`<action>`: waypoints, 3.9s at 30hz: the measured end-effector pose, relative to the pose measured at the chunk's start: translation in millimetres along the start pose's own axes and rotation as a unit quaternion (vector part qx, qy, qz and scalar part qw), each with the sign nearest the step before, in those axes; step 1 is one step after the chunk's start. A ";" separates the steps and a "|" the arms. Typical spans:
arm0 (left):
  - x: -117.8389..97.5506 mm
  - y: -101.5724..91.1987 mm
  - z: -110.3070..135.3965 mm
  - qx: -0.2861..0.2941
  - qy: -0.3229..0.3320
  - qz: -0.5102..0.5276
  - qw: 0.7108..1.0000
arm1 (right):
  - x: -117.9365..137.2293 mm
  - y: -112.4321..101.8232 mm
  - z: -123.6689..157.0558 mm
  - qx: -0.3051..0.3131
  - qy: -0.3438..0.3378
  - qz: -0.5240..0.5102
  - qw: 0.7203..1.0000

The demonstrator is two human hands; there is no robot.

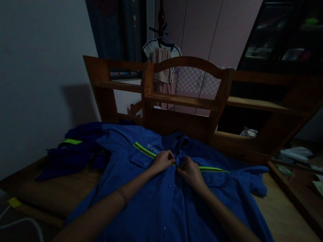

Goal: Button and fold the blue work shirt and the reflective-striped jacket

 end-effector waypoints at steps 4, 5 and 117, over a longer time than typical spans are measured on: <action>-0.8 5.5 0.7 -0.011 0.002 -0.003 1.000 | -0.2 -3.1 5.6 -0.016 0.005 -0.001 1.000; -1.5 5.6 2.4 -0.010 0.009 -0.002 1.000 | 0.1 -3.5 6.4 -0.017 0.002 -0.004 1.000; -17.9 -14.5 23.0 0.036 0.068 0.243 0.967 | 17.0 -8.0 8.5 -0.135 -0.036 -0.084 0.987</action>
Point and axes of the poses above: each hand's wrist, its own z-axis away from the middle knuckle, its own y-axis out of the palm, x = y × z, the point moved 2 cm from there along -z, towards the middle knuckle, and after that the axes turned 12 degrees about -y, right-handed, at the moved point
